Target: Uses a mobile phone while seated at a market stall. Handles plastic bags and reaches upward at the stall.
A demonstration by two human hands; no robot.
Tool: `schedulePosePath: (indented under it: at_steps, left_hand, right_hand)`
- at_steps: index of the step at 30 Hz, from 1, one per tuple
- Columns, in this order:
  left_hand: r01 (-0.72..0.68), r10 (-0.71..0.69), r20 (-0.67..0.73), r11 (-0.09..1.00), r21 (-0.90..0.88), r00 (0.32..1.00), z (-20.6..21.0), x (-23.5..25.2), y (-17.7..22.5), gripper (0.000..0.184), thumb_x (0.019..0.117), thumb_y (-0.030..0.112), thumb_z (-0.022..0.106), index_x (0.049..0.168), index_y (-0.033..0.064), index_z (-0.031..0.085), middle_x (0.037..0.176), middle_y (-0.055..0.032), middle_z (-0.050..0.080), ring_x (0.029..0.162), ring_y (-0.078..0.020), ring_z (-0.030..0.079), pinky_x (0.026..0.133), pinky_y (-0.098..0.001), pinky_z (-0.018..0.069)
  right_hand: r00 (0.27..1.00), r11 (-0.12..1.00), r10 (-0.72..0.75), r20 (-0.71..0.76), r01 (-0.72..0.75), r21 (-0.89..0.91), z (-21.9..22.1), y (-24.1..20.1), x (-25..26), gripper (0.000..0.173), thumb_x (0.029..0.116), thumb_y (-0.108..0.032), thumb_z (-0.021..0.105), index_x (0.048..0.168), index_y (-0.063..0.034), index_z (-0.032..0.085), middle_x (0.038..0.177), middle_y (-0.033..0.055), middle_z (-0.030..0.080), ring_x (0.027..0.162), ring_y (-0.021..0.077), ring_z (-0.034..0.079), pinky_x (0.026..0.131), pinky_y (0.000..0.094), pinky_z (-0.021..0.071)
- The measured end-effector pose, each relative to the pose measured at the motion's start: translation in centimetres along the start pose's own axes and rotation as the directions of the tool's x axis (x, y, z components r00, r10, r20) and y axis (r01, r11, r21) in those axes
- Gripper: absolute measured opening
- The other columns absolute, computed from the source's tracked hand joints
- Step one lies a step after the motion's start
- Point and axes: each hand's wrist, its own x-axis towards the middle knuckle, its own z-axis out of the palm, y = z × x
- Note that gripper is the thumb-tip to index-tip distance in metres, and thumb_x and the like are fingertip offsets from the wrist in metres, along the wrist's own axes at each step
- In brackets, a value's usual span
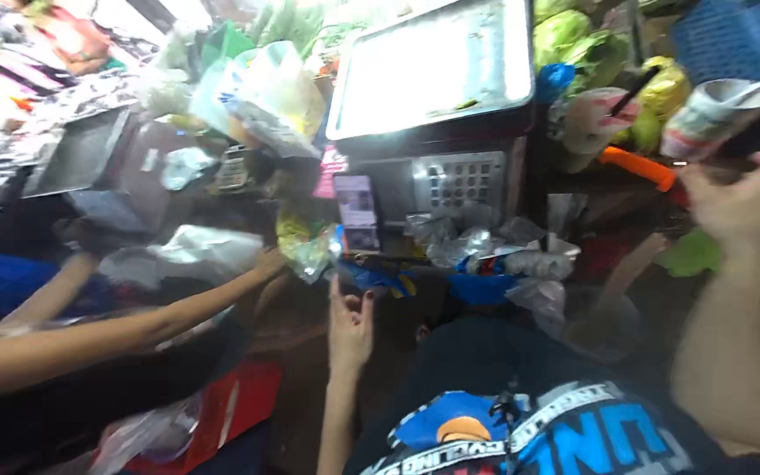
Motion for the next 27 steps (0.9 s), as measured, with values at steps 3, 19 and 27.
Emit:
schedulePosePath:
  at_steps: [3,19,27]
  left_hand:
    - [-0.028,0.028,0.016,0.999,-0.016,0.999,0.7,-0.2,-0.2,0.076,0.1029,0.031,0.057,0.161,0.0010,0.018,0.106,-0.0183,0.063,0.068,-0.0179,0.063,0.060,-0.0377,0.0567]
    - [-0.097,0.097,0.014,0.993,0.065,0.995,0.1,0.2,-0.2,0.079,0.0969,0.026,0.063,0.160,0.0018,0.022,0.118,-0.0186,0.062,0.070,-0.0134,0.062,0.060,-0.0310,0.0550]
    - [-0.035,0.031,0.070,0.998,0.049,0.997,-1.3,0.5,-1.6,0.077,0.0992,0.028,0.062,0.160,0.0024,0.023,0.125,-0.0174,0.062,0.077,-0.0145,0.065,0.067,-0.0322,0.0574]
  right_hand:
    - [0.997,0.999,-0.011,-0.079,0.014,0.031,0.7,0.5,1.3,0.099,0.0884,-0.028,0.079,0.159,0.0050,0.018,0.157,0.0347,0.033,0.142,0.0478,0.042,0.117,0.0542,0.0376]
    - [0.919,0.901,-0.347,-0.188,0.382,0.203,5.0,1.1,7.2,0.085,0.0891,-0.038,0.068,0.151,0.0074,0.032,0.149,0.0285,0.046,0.135,0.0316,0.051,0.106,0.0385,0.0470]
    - [0.955,0.922,-0.293,0.053,0.267,0.282,10.7,-2.3,8.4,0.108,0.0754,-0.022,0.087,0.158,0.0034,0.022,0.153,0.0240,0.046,0.140,0.0228,0.049,0.118,0.0326,0.0376]
